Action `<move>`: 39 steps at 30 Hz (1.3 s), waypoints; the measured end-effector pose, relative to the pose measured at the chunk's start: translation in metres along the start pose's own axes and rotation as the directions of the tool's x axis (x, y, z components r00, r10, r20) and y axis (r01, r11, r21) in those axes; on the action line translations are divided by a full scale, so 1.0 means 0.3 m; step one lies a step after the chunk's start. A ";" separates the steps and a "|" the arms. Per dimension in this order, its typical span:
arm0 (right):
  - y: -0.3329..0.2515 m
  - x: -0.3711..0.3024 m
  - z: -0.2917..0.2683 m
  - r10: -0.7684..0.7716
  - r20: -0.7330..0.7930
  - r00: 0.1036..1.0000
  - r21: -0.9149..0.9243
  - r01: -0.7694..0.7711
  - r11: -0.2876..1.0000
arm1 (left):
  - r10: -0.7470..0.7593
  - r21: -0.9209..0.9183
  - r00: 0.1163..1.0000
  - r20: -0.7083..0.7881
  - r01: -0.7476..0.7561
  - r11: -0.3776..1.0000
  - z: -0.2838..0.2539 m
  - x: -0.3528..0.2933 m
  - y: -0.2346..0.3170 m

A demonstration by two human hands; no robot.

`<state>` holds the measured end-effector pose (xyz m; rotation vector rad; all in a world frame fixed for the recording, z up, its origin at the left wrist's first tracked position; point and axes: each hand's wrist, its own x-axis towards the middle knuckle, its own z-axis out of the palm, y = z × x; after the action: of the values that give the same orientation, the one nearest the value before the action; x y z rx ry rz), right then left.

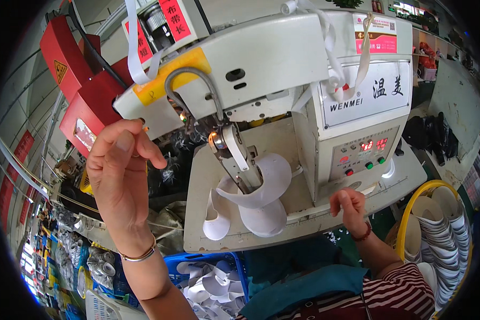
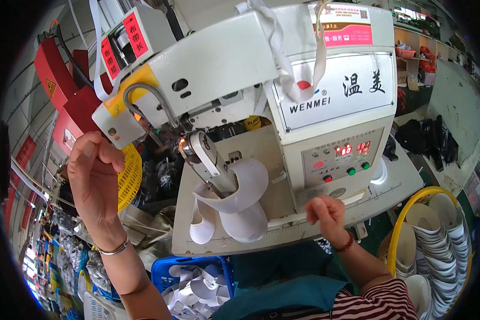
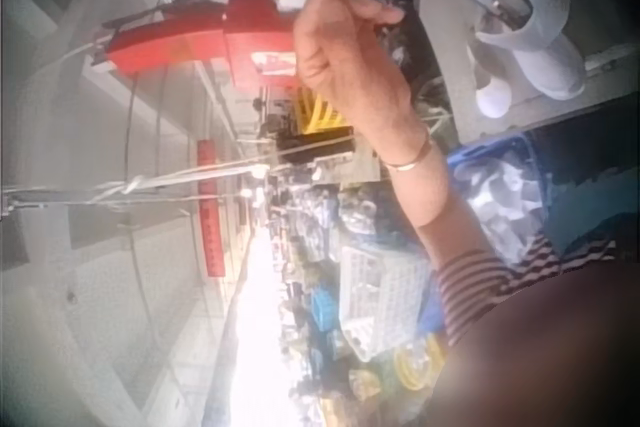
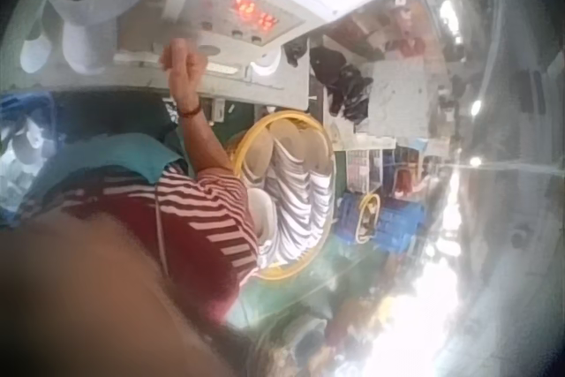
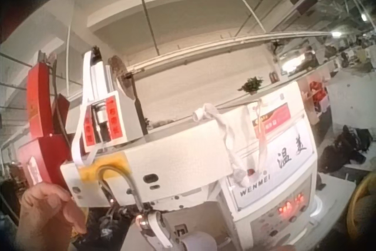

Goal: The person bonds shoe components using a pressing machine, threads tape through the machine's feed mechanism by hand, and fits the shoe parts together.

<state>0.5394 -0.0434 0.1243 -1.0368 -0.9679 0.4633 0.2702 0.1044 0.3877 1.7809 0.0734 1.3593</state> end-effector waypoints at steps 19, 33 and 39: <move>-0.014 0.054 0.296 0.272 0.477 0.836 -0.009 -0.305 0.952 | -0.146 0.029 0.961 -0.233 0.157 0.987 -0.066 -0.471 -0.227; 0.054 0.045 0.285 0.436 0.394 0.809 -0.062 -0.450 0.891 | -0.531 0.574 0.846 -0.058 0.463 0.675 -0.302 -0.250 -1.101; 0.099 0.032 0.264 0.470 0.364 0.804 -0.177 -0.436 0.883 | -0.487 0.592 0.859 0.157 0.313 0.743 -0.232 -0.244 -1.351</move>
<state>0.4807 0.0177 0.1157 -1.2872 -1.1019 1.0761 0.3601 0.3590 0.0688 2.2605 0.7153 0.7642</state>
